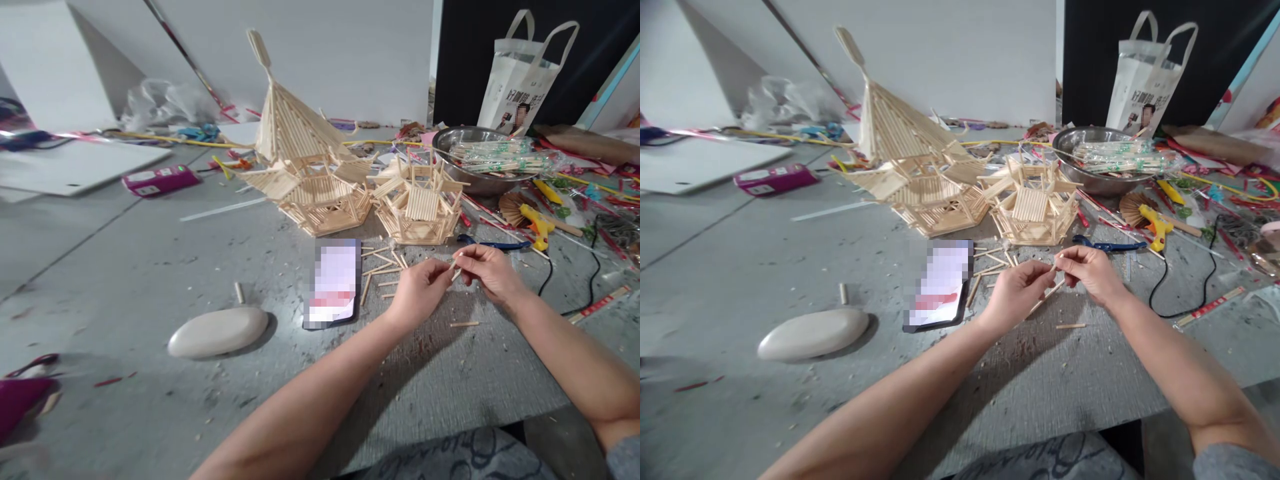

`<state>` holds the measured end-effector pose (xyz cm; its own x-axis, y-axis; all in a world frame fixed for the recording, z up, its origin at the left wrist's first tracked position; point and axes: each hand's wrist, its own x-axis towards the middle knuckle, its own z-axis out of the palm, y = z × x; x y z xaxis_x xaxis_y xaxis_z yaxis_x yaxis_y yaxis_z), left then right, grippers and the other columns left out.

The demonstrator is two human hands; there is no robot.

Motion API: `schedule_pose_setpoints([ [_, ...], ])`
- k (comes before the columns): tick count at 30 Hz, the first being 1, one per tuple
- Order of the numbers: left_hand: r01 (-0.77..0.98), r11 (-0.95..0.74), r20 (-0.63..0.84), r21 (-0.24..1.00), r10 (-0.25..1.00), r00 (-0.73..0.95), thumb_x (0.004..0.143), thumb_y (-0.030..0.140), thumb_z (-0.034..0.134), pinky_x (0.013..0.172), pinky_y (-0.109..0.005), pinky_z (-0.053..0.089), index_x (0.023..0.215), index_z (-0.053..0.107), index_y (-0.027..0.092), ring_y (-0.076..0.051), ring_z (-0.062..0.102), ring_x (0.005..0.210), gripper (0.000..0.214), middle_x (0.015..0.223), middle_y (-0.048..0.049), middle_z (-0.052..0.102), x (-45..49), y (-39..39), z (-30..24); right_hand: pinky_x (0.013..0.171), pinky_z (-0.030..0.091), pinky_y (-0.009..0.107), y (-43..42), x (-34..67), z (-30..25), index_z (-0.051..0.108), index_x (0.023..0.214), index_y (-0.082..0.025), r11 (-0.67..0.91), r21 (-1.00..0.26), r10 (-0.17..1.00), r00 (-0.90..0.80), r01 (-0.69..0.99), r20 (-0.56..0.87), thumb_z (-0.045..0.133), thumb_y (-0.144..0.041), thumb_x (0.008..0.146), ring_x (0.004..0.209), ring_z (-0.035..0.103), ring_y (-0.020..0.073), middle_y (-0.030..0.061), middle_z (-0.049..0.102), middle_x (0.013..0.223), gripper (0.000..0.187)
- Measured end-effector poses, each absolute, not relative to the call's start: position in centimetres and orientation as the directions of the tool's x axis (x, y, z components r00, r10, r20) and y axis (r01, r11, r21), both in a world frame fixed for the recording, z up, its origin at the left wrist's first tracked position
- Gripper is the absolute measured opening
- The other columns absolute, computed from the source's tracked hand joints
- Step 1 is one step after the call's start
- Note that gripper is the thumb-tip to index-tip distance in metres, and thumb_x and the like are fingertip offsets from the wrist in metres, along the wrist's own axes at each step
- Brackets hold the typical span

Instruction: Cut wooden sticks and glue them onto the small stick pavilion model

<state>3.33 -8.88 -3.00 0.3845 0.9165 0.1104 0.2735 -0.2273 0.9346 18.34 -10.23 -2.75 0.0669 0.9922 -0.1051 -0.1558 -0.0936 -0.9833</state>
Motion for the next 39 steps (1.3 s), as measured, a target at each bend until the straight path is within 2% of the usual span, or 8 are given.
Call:
schedule_pose_setpoints([
  [7, 0.231, -0.175, 0.067, 0.957, 0.908, 0.413, 0.076, 0.033, 0.052, 0.043, -0.017, 0.037, 0.067, 0.062, 0.017, -0.008, 0.051, 0.047, 0.021, 0.058, -0.0003, 0.061, 3.4, -8.8, -3.4, 0.04, 0.034, 0.021, -10.1, 18.0, -3.0, 0.06, 0.067, -0.017, -0.136, -0.982, 0.988, 0.053, -0.128, -0.144, 0.071, -0.041, 0.057, 0.039, 0.044, 0.0054, -0.004, 0.058, 0.055, 0.028],
  [11, 0.252, -0.077, -0.028, 0.965, 0.921, 0.389, 0.076, 0.034, 0.051, 0.04, -0.017, 0.036, 0.065, 0.06, 0.016, -0.007, 0.049, 0.042, 0.023, 0.057, -0.0006, 0.061, 3.4, -8.6, -3.5, 0.047, 0.038, 0.024, -10.0, 19.9, -1.9, 0.06, 0.083, -0.019, -0.065, -0.964, 0.998, 0.039, 0.259, -0.057, 0.06, -0.051, 0.066, 0.046, 0.048, 0.008, 0.0005, 0.063, 0.072, 0.036],
  [13, 0.223, 0.0, -0.084, 0.975, 0.926, 0.367, 0.075, 0.034, 0.052, 0.04, -0.018, 0.037, 0.065, 0.059, 0.016, -0.007, 0.048, 0.04, 0.022, 0.057, -0.0009, 0.061, 3.4, -8.5, -3.4, 0.054, 0.039, 0.027, -10.0, 21.8, -0.9, 0.06, 0.088, -0.021, -0.013, -0.751, 0.991, 0.106, 0.661, 0.077, 0.054, -0.051, 0.072, 0.056, 0.054, 0.012, 0.0026, 0.063, 0.077, 0.035],
  [15, 0.176, 0.05, -0.111, 0.983, 0.929, 0.352, 0.074, 0.034, 0.053, 0.04, -0.018, 0.038, 0.064, 0.058, 0.015, -0.007, 0.048, 0.039, 0.022, 0.057, -0.001, 0.061, 3.3, -8.3, -3.3, 0.056, 0.036, 0.029, -10.1, 23.5, -0.1, 0.06, 0.076, -0.022, -0.114, -0.331, 0.984, 0.153, 0.937, 0.095, 0.05, -0.052, 0.074, 0.064, 0.057, 0.018, 0.0041, 0.063, 0.071, 0.032],
  [17, 0.145, 0.069, -0.116, 0.987, 0.934, 0.339, 0.072, 0.034, 0.055, 0.04, -0.017, 0.038, 0.063, 0.057, 0.015, -0.006, 0.047, 0.039, 0.021, 0.057, -0.0007, 0.061, 3.3, -8.2, -3.3, 0.055, 0.035, 0.03, -10.3, 24.7, 0.1, 0.06, 0.07, -0.022, -0.171, -0.04, 0.983, 0.168, 0.984, -0.074, 0.047, -0.056, 0.074, 0.067, 0.058, 0.0221, 0.0055, 0.064, 0.07, 0.036],
  [20, 0.121, 0.088, -0.122, 0.989, 0.942, 0.312, 0.071, 0.033, 0.056, 0.039, -0.017, 0.038, 0.061, 0.056, 0.015, -0.005, 0.046, 0.038, 0.02, 0.055, 0.0003, 0.06, 3.3, -8.1, -3.4, 0.055, 0.036, 0.031, -10.5, 25.1, -0.6, 0.061, 0.07, -0.022, -0.109, 0.131, 0.948, 0.143, 0.985, -0.286, 0.045, -0.063, 0.071, 0.073, 0.06, 0.0251, 0.0083, 0.065, 0.077, 0.044],
  [32, 0.015, 0.149, -0.147, 0.989, 0.945, 0.293, 0.067, 0.03, 0.061, 0.039, -0.017, 0.037, 0.06, 0.054, 0.014, -0.005, 0.046, 0.037, 0.019, 0.053, 0.0023, 0.058, 3.4, -8.0, -3.7, 0.054, 0.034, 0.028, -10.6, 24.7, -1.1, 0.059, 0.085, -0.02, -0.111, 0.084, 0.96, 0.129, 0.99, -0.248, 0.041, -0.039, 0.077, 0.075, 0.061, 0.023, 0.0094, 0.066, 0.083, 0.027],
  [39, -0.051, 0.017, -0.001, 0.999, 0.956, 0.294, 0.071, 0.029, 0.059, 0.056, -0.022, 0.044, 0.066, 0.055, 0.016, -0.012, 0.061, 0.063, 0.015, 0.064, -0.0011, 0.064, 3.5, -7.7, -4.5, 0.047, 0.034, 0.023, -12.5, 26.2, 2.1, 0.057, 0.075, -0.022, -0.146, -0.3, 0.982, 0.102, 0.943, -0.158, 0.052, -0.047, 0.071, 0.055, 0.054, 0.0141, 0.001, 0.06, 0.064, 0.026],
])
